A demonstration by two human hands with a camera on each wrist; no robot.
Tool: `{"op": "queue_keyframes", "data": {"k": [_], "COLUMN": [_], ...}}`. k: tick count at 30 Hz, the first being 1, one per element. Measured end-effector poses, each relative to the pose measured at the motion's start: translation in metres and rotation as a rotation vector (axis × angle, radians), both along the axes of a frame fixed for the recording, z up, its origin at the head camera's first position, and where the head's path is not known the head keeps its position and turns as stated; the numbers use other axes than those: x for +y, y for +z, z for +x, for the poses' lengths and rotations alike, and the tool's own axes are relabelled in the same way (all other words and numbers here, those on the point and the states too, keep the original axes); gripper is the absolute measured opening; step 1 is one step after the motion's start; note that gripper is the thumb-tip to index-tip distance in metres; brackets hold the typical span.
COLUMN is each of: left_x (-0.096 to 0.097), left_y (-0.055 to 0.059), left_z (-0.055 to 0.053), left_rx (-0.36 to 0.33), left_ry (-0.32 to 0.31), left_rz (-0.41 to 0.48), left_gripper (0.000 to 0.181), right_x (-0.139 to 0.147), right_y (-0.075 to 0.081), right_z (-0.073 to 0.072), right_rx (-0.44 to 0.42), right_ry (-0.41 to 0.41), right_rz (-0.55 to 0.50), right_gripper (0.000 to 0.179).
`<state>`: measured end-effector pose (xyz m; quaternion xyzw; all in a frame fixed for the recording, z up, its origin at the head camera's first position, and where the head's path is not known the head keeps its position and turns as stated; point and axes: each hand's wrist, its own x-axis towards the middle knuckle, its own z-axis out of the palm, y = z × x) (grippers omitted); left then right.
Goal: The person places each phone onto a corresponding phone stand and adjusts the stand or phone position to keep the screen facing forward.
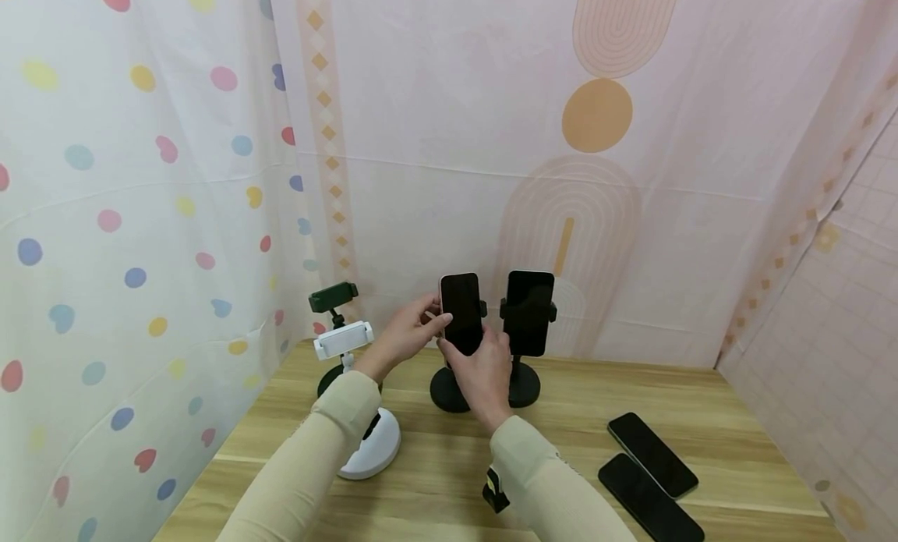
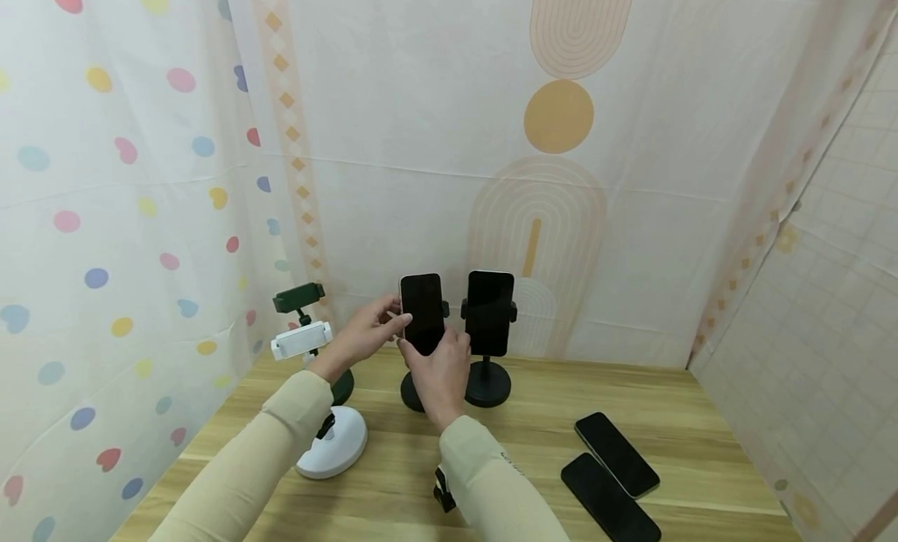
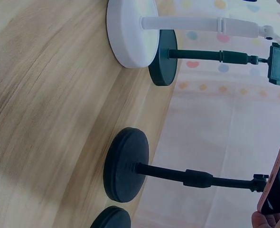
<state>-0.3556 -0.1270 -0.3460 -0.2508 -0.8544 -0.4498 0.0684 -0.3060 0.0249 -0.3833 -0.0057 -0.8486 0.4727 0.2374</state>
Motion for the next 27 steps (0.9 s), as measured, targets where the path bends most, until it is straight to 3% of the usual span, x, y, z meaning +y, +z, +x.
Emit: {"op": "queue_keyframes", "data": {"k": [9,16,20,24,27], "left_x": [-0.003,-0.002,0.001,0.005,0.007], "left_y": [0.006,0.009,0.008,0.009,0.008], "left_z": [0.0,0.003,0.002,0.003,0.004], "left_rx": [0.056,0.066,0.092,0.11,0.115], "left_ry": [-0.011,0.053,0.079,0.102,0.121], "left_rz": [-0.115,-0.15,-0.115,-0.079,-0.084], "left_gripper": [0.02,0.021,0.023,0.043,0.044], "right_x": [0.0,0.0,-0.001,-0.003,-0.004], "right_y": [0.001,0.001,0.001,0.001,0.001], "right_z": [0.0,-0.001,-0.002,-0.002,-0.003], "right_rx": [-0.002,0.002,-0.004,-0.006,-0.014], "right_ry": [0.003,0.001,-0.016,-0.032,-0.033], "right_rz": [0.018,0.026,0.024,0.015,0.013], "right_gripper": [0.076,0.077,0.079,0.083,0.083]}}
